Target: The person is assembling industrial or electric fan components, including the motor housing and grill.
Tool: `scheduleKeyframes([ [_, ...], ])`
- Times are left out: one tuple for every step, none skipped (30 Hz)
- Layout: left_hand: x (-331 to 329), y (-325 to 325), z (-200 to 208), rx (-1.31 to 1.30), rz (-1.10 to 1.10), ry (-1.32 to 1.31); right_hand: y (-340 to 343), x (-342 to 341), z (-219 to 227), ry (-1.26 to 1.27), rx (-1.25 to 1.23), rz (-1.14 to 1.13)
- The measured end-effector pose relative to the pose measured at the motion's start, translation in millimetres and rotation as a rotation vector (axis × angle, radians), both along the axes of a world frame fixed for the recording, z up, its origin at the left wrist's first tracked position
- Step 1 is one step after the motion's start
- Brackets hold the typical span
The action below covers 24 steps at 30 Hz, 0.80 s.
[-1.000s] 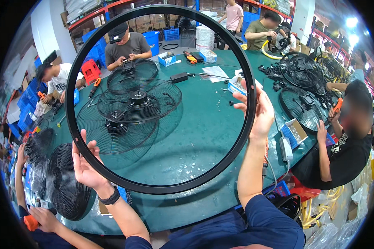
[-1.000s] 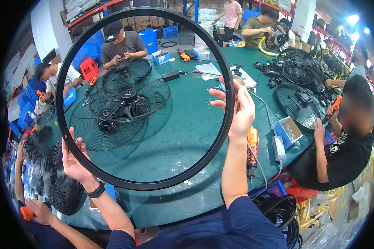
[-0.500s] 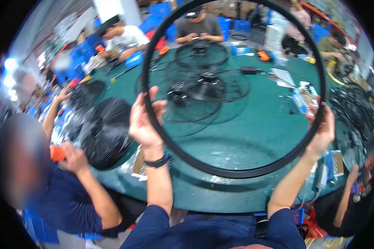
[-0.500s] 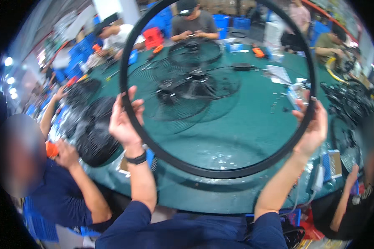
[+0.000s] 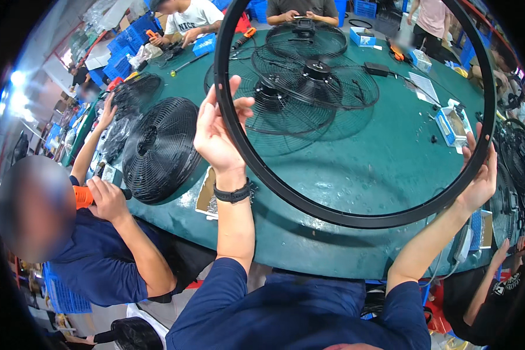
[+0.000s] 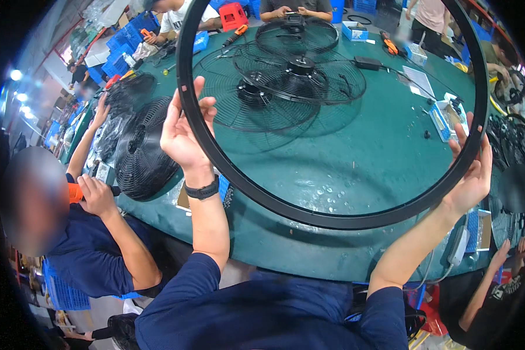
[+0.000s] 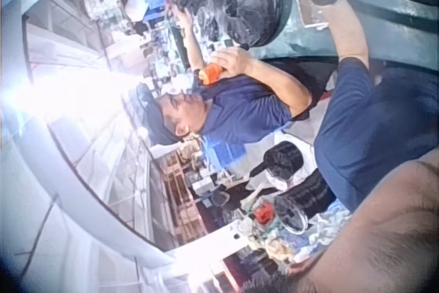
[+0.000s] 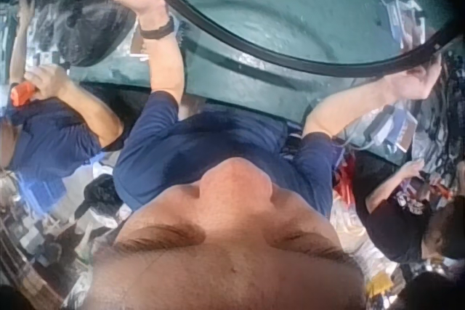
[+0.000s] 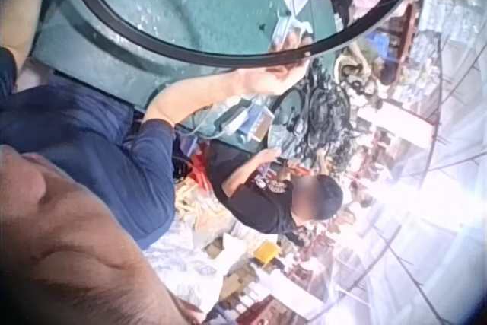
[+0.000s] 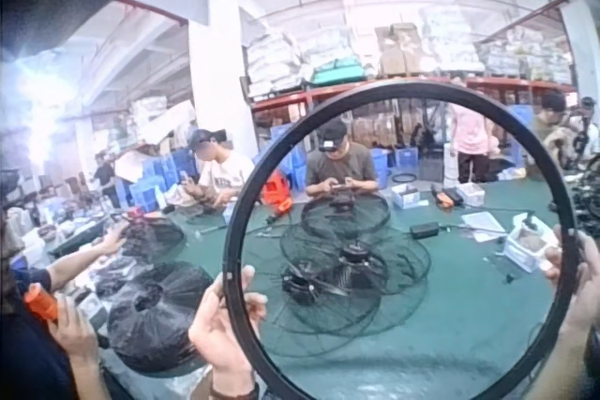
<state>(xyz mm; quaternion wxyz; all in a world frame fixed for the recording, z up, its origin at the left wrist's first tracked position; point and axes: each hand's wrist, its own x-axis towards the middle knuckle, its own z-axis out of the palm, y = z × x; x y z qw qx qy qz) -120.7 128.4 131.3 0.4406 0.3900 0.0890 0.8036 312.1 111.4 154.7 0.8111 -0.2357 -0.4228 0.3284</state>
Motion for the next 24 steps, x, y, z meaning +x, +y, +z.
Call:
scheduleKeyframes([
  [-1.8,-0.3,-0.4,0.004,-0.011,-0.005,0.3,1.4,-1.1,-0.007,-0.009,-0.009],
  [-3.5,-0.5,-0.1,0.012,-0.012,0.002,2.2,2.4,-2.8,0.004,-0.001,0.016],
  [-5.2,-0.5,0.7,0.021,-0.013,0.01,3.7,3.1,-3.1,0.015,0.008,0.041],
  [-8.9,-1.0,1.2,0.029,-0.011,0.015,5.6,0.1,-3.5,0.02,0.015,0.059],
  [-8.7,-2.1,1.1,0.025,-0.008,0.015,5.6,-0.2,-4.2,0.021,0.011,0.062],
  [-8.8,-3.6,1.8,0.014,-0.006,0.013,5.6,-1.3,-4.6,0.013,0.003,0.042],
  [-9.0,-2.7,2.8,0.012,-0.005,0.009,6.1,-2.8,-3.5,0.003,0.004,0.021],
  [-6.0,-0.9,1.9,0.002,-0.008,-0.005,4.4,1.5,-2.8,-0.015,-0.008,0.009],
  [-2.7,-0.1,2.1,0.005,-0.026,-0.009,3.7,9.3,-4.6,-0.035,0.013,0.054],
  [-1.8,-0.5,1.6,-0.006,-0.02,-0.014,3.0,9.2,-5.5,-0.035,0.002,0.04],
  [-1.0,-0.8,1.9,-0.016,-0.013,-0.018,2.7,8.3,-5.3,-0.033,-0.008,0.026],
  [0.0,-1.5,3.3,-0.029,0.004,-0.023,3.3,8.3,-5.3,-0.042,-0.01,0.026],
  [0.5,-2.1,3.2,-0.035,0.011,-0.024,3.7,8.9,-5.9,-0.04,-0.008,0.037],
  [1.5,-2.9,3.9,-0.044,0.036,-0.006,3.9,8.4,-6.6,-0.038,-0.013,0.029],
  [2.4,-3.6,4.7,-0.053,0.061,0.011,4.2,7.0,-6.8,-0.036,-0.018,0.019],
  [3.5,-4.8,6.4,-0.059,0.071,0.014,3.9,6.3,-6.6,-0.032,-0.012,0.027],
  [2.7,-5.2,6.5,-0.054,0.078,0.018,3.6,6.0,-6.6,-0.03,-0.011,0.032],
  [1.2,-5.1,5.0,-0.048,0.056,-0.001,3.9,5.5,-7.0,-0.029,-0.01,0.036],
  [1.2,-4.6,4.8,-0.041,0.031,-0.022,3.7,5.7,-6.4,-0.027,-0.005,0.038],
  [1.8,-4.6,4.6,-0.037,0.031,-0.024,3.4,6.0,-6.0,-0.036,-0.01,0.026],
  [1.9,-5.0,4.7,-0.035,0.031,-0.023,3.2,6.6,-5.8,-0.045,-0.015,0.014],
  [1.9,-5.1,5.0,-0.033,0.035,-0.018,3.8,7.4,-5.9,-0.044,-0.014,0.015],
  [1.9,-5.3,4.9,-0.032,0.038,-0.014,4.3,8.5,-6.7,-0.048,-0.009,0.024],
  [1.6,-5.6,4.2,-0.033,0.038,-0.014,4.2,9.1,-7.7,-0.052,-0.005,0.033],
])
